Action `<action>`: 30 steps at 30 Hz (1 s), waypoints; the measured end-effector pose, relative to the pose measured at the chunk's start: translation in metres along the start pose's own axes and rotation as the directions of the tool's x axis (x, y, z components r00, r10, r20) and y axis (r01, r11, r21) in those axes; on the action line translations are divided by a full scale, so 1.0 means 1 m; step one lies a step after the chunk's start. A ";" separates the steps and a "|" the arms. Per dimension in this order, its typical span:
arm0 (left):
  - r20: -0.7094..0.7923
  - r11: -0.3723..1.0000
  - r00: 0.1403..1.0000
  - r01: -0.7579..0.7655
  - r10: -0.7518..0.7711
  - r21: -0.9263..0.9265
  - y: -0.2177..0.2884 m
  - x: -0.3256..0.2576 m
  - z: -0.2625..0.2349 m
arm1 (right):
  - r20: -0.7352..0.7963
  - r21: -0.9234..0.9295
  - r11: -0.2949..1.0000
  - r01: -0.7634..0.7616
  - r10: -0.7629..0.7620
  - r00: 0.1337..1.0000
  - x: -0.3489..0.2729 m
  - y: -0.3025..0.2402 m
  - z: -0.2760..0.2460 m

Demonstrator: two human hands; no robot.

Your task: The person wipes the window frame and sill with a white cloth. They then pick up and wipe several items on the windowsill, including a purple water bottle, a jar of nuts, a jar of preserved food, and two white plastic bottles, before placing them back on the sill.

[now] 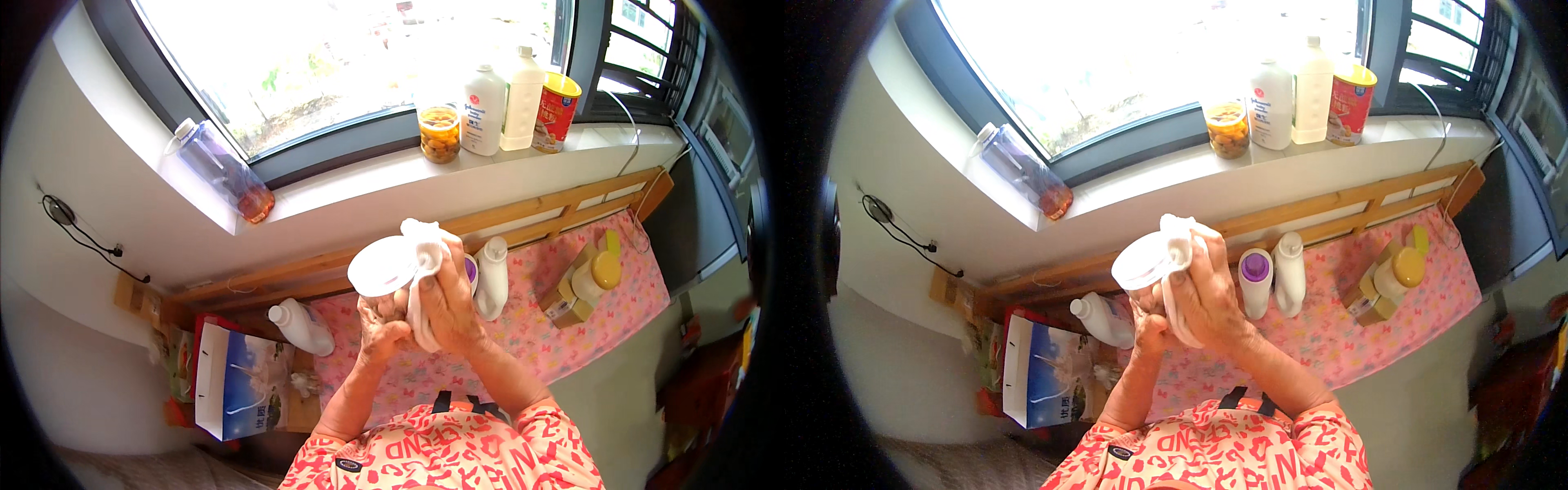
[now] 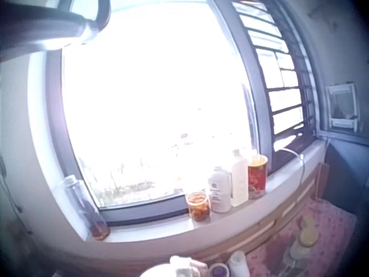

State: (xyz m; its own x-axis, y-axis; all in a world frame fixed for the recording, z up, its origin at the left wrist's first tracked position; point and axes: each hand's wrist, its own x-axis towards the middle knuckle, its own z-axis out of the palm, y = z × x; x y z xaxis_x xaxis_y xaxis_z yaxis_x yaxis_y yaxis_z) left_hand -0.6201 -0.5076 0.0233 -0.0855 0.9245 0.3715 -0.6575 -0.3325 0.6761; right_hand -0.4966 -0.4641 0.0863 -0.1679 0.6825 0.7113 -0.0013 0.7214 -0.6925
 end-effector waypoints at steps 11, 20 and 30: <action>0.104 0.977 0.972 0.207 -0.212 0.053 -0.001 -0.013 -0.013 | 0.582 0.441 0.473 -0.763 0.497 0.644 0.034 0.024 -0.012; -0.025 0.932 1.000 0.015 -0.007 0.363 0.012 0.004 -0.015 | 0.204 0.131 0.962 -0.239 0.209 0.956 0.019 0.015 0.004; -0.166 0.850 0.921 -0.240 0.352 0.468 0.009 0.024 0.023 | -0.020 0.633 0.595 -0.495 0.652 0.758 -0.028 0.007 0.031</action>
State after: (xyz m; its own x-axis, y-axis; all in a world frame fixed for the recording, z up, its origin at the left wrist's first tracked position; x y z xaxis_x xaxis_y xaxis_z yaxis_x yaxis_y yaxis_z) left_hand -0.6105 -0.4929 0.0531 -0.4347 0.7654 0.4745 -0.1878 -0.5924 0.7835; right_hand -0.5223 -0.4821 0.0577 -0.1084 0.9900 0.0904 -0.5415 0.0174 -0.8405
